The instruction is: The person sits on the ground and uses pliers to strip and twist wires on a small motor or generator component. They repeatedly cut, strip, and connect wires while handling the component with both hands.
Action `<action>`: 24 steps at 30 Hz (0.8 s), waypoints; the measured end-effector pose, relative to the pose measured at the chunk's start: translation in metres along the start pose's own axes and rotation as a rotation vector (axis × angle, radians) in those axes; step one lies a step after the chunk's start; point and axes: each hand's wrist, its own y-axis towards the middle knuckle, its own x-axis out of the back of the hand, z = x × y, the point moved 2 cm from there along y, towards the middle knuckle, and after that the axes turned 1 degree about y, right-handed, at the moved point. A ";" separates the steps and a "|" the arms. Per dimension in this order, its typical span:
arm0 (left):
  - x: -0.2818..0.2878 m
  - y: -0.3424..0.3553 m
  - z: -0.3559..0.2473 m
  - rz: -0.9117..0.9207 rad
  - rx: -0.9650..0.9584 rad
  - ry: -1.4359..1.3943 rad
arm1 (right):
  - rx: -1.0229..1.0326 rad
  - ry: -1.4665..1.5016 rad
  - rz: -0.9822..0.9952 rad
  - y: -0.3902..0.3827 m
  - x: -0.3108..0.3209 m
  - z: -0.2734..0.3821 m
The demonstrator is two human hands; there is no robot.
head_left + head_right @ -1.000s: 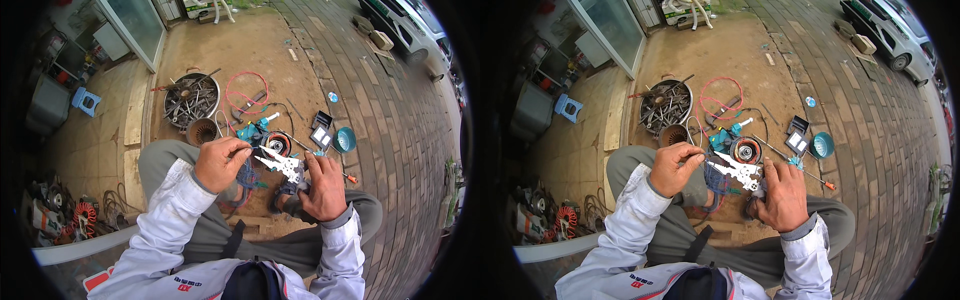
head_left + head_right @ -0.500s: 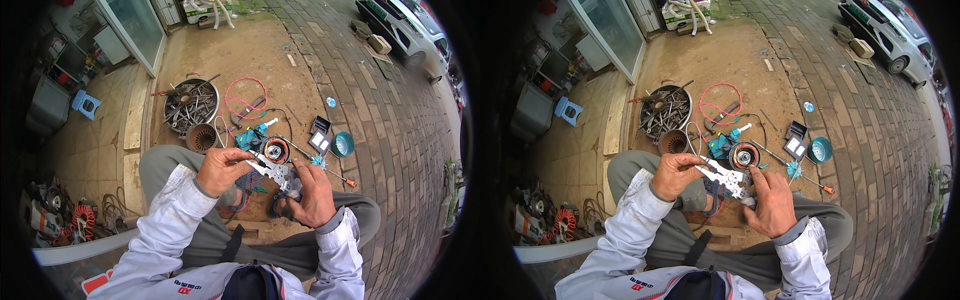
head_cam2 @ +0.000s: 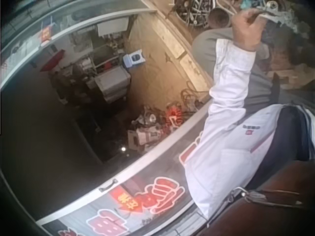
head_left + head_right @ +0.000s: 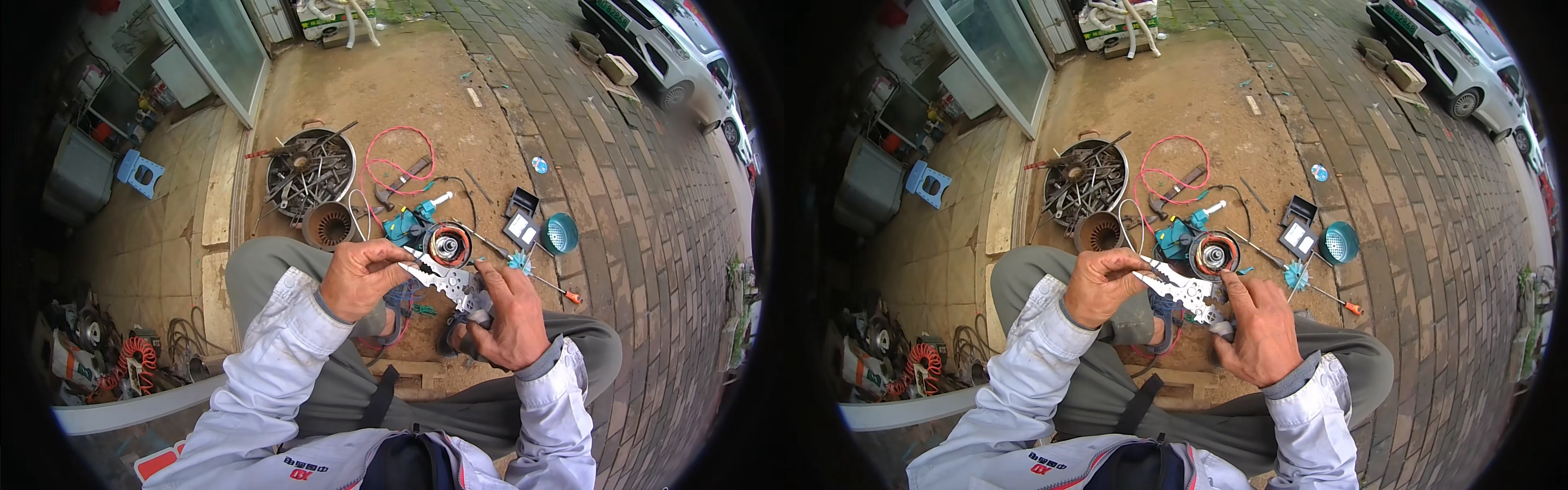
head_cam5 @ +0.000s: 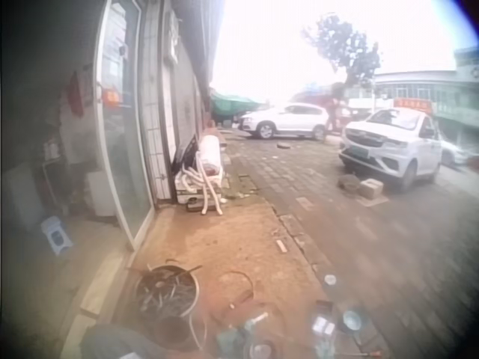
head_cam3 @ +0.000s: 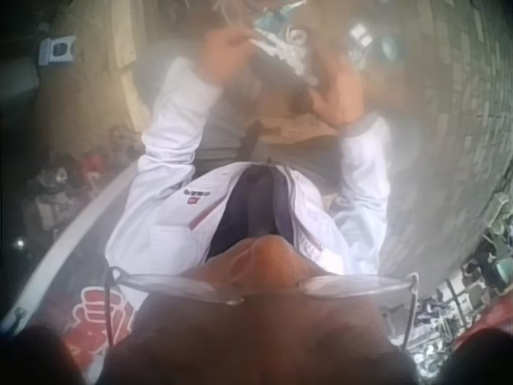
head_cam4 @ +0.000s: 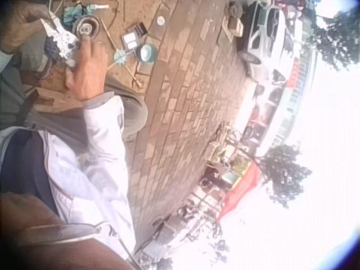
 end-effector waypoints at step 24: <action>-0.001 -0.002 -0.006 -0.023 0.022 0.007 | 0.028 0.103 -0.023 -0.001 -0.004 -0.001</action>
